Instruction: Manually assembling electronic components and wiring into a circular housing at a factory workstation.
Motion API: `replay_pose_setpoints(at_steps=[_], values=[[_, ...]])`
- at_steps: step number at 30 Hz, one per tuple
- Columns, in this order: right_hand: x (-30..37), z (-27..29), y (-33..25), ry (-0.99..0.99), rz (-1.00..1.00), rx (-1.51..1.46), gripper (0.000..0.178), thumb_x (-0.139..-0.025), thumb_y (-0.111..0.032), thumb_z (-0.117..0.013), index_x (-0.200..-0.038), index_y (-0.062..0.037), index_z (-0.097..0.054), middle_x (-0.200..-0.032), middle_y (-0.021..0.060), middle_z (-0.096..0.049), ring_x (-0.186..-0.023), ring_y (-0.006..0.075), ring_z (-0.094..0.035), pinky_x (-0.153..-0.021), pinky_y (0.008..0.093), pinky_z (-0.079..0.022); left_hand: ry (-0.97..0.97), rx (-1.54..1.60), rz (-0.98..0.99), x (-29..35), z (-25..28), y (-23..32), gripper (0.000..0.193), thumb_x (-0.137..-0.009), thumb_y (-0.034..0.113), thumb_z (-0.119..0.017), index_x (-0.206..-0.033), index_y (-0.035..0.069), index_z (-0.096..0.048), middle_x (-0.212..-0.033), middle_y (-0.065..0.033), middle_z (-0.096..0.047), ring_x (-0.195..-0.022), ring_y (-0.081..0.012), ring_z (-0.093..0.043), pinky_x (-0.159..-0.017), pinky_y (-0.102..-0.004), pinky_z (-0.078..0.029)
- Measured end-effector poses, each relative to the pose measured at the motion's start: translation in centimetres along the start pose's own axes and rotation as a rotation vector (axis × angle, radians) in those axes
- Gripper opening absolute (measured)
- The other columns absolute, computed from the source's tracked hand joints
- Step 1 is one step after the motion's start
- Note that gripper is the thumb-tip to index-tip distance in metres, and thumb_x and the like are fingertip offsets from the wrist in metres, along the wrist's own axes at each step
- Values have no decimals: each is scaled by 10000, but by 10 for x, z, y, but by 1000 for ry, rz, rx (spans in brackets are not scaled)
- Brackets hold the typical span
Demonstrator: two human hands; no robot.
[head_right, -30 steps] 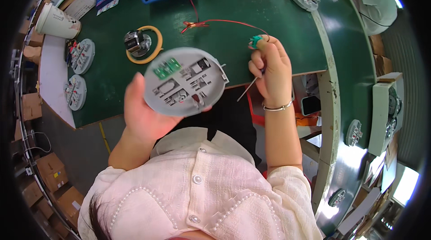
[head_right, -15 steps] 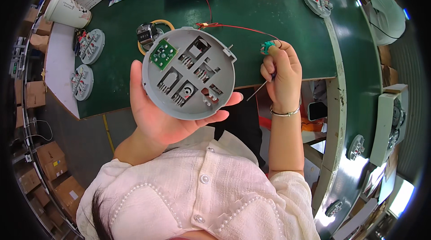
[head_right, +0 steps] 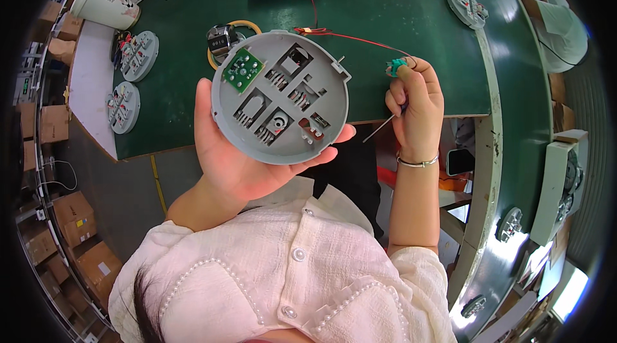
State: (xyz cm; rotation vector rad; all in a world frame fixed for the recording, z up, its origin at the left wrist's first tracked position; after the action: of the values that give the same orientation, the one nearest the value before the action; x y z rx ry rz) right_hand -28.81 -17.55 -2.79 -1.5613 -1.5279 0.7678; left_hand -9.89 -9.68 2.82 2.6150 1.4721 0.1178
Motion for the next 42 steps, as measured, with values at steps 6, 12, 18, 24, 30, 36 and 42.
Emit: replay_pose_setpoints(at_steps=[6,12,18,24,30,36,42], values=[[3,1,0,7,-20,53,118,-943,-40,-528,-1048,-7,-569,-796,15,-558,-572,45,-382,-453,187,-296,-98,-2192,-507,-3,-9,13,889,-711,520,-791,-1401,80,-443,-1381,-205,-427,-1163,-439,-504,-953,-526,-449],[33,-36,-13,-173,185,694,129,-856,13,-641,-983,-1,-623,-776,-2,-577,-603,38,-444,-539,177,-358,71,-2450,-582,-19,7,-1,801,-626,348,-867,-1299,87,-521,-1268,-168,-471,-1140,-381,-483,-979,-511,-417],[31,-36,-19,-211,244,932,174,-796,29,-691,-955,-8,-633,-840,-11,-594,-630,44,-468,-578,189,-385,-9,-2441,-533,-24,7,-2,733,-674,338,-841,-1266,55,-515,-1272,-162,-478,-1255,-381,-452,-1057,-544,-377],[32,-56,-30,-367,436,1142,221,-766,27,-687,-972,-15,-622,-898,20,-606,-626,78,-479,-569,218,-409,12,-2338,-478,-28,15,-2,772,-672,310,-859,-1298,60,-483,-1355,-165,-467,-1322,-383,-449,-1102,-546,-353],[30,-73,-34,-476,448,1252,215,-767,6,-674,-973,-16,-619,-895,43,-613,-627,107,-503,-572,244,-431,30,-2284,-485,-27,15,1,911,-692,322,-856,-1398,-7,-384,-1411,-196,-457,-1320,-369,-467,-1121,-516,-348],[28,-84,-23,-449,407,1132,210,-764,-12,-668,-967,-22,-617,-885,66,-613,-615,138,-529,-575,256,-451,37,-2266,-520,-25,13,3,1018,-696,320,-858,-1460,-31,-284,-1424,-209,-452,-1301,-363,-488,-1123,-510,-348],[31,-86,-24,-465,515,1258,216,-761,-14,-672,-970,-23,-618,-863,51,-612,-578,123,-517,-551,246,-442,58,-2262,-470,-30,16,0,1028,-707,344,-839,-1474,-29,-267,-1408,-210,-459,-1330,-361,-456,-1123,-492,-358]])
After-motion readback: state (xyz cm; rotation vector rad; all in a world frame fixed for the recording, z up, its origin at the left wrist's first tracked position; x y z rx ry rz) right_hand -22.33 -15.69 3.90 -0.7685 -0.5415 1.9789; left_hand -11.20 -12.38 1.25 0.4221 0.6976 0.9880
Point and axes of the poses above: each hand's wrist, its own x-axis away from the middle knuckle, its own z-axis out of the back of the hand, y = z × x, the point moved 9 cm from there along -x, towards the middle knuckle
